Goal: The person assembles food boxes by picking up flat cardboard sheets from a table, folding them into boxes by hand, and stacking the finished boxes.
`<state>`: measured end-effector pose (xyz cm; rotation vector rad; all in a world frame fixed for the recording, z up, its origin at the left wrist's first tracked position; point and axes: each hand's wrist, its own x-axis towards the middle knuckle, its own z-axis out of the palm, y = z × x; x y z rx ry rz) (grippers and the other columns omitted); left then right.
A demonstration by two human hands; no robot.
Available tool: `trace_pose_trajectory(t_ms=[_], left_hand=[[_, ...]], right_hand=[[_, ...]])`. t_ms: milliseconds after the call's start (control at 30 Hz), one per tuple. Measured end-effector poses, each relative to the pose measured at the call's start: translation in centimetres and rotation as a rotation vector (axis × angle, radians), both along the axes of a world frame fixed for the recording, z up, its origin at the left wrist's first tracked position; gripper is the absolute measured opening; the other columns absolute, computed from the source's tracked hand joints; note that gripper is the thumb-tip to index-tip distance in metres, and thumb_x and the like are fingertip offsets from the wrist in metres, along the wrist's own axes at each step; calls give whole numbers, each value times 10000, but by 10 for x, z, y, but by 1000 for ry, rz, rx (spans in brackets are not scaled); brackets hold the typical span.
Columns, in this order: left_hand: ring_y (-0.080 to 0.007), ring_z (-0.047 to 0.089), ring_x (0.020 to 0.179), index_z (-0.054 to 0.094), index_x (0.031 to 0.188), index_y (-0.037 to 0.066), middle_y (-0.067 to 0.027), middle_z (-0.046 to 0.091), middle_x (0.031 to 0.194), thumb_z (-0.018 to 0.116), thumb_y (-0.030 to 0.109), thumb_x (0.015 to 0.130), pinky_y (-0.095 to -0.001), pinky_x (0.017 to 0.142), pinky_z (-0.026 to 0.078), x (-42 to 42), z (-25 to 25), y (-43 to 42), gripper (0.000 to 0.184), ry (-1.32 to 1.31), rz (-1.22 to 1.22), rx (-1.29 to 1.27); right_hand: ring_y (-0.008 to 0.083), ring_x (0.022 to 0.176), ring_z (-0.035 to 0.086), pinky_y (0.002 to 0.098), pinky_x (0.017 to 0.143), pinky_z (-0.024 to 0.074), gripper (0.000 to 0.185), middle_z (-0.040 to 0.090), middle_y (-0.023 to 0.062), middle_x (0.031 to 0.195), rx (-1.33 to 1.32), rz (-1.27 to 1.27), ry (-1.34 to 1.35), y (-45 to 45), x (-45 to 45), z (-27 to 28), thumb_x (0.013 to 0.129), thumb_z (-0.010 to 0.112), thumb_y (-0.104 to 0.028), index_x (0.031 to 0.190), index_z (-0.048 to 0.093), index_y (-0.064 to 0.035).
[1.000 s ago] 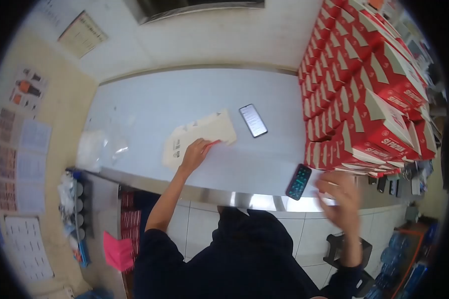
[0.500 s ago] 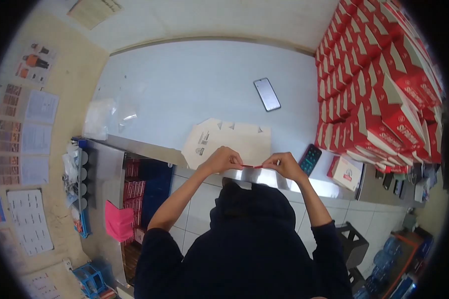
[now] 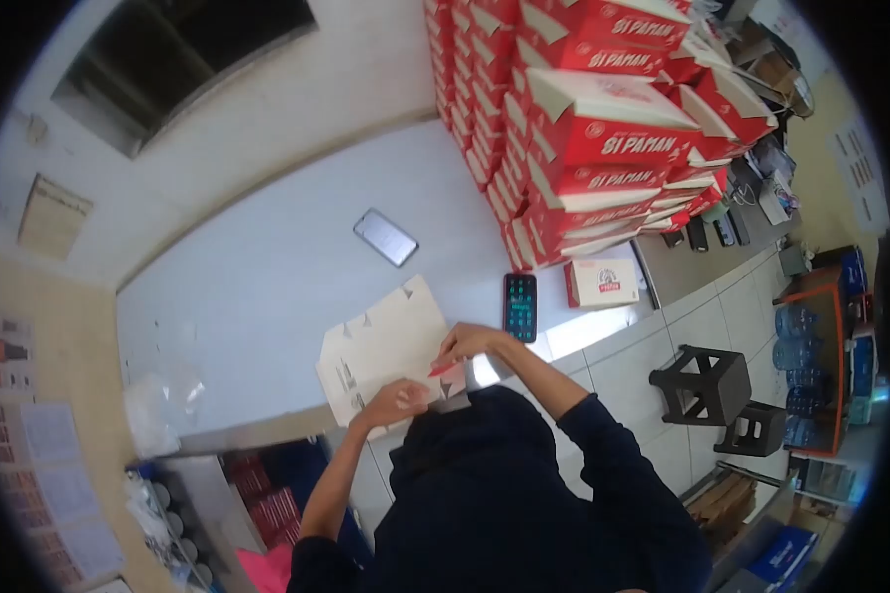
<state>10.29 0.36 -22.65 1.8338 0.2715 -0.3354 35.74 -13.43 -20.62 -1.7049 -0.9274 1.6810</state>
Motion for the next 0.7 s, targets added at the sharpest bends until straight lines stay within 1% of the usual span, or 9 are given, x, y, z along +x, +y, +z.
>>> trace_pose_trajectory(t_ms=[100, 167, 233, 267, 367, 500, 567, 600, 700], left_hand=[[-170, 674, 898, 683, 1116, 48, -71, 670, 978, 695, 174, 930, -325, 786, 554, 5, 19, 4, 224, -123, 60, 22], [-182, 685, 840, 690, 1050, 29, -83, 665, 935, 661, 108, 944, -313, 745, 554, 11, 43, 3, 135, -128, 175, 67], [-191, 682, 780, 687, 1006, 21, -103, 652, 882, 672, 85, 928, -310, 716, 545, 16, 46, 5, 102, -263, 469, 320], [-191, 682, 780, 687, 1006, 21, -103, 652, 882, 672, 85, 928, -310, 716, 545, 16, 54, 7, 102, -289, 457, 333], [-194, 676, 775, 683, 981, 20, -121, 648, 857, 697, 88, 908, -311, 697, 537, 20, 72, 14, 101, -363, 303, 502], [-179, 668, 771, 696, 951, 23, -110, 677, 877, 732, 110, 890, -306, 699, 540, 18, 66, 27, 113, -356, 247, 285], [-175, 667, 771, 700, 938, 22, -107, 687, 894, 740, 113, 884, -306, 701, 541, 15, 60, 30, 113, -276, 277, 181], [-171, 667, 774, 703, 932, 22, -102, 692, 905, 736, 109, 886, -305, 704, 543, 15, 58, 32, 104, -267, 306, 236], [-169, 660, 758, 711, 921, 23, -91, 694, 894, 729, 101, 891, -308, 702, 545, 14, 49, 31, 86, -273, 374, 330]], right_hand=[[76, 632, 582, 252, 534, 436, 263, 688, 2, 702, 400, -182, -17, 7, -5, -5, 811, 826, -309, 850, 777, -54], [83, 672, 621, 280, 584, 482, 198, 719, 37, 748, 458, -279, -140, 11, -10, 15, 815, 812, -243, 901, 778, -68], [243, 674, 667, 355, 655, 514, 263, 712, 130, 796, 582, -129, -620, 8, -11, 0, 795, 812, -321, 948, 778, -110], [289, 709, 665, 368, 668, 516, 309, 707, 146, 823, 544, -96, -525, 6, -10, 5, 770, 822, -366, 955, 777, -122], [266, 784, 656, 341, 675, 510, 220, 714, 110, 848, 689, -269, -340, 3, -17, 26, 783, 825, -243, 951, 782, -108], [249, 837, 633, 327, 691, 515, 207, 688, 86, 900, 825, -225, -394, 8, -27, 14, 783, 819, -154, 974, 762, -98], [251, 950, 603, 364, 792, 506, 263, 648, 81, 942, 872, -189, -540, 11, -33, 16, 749, 832, -169, 979, 726, -101], [251, 1048, 561, 366, 853, 492, 368, 601, 76, 998, 823, -326, -446, 8, -39, 11, 715, 850, -166, 1043, 688, -120], [248, 951, 591, 366, 820, 505, 437, 618, 75, 966, 598, -559, -531, 11, -44, -30, 677, 867, -161, 1073, 685, -127]])
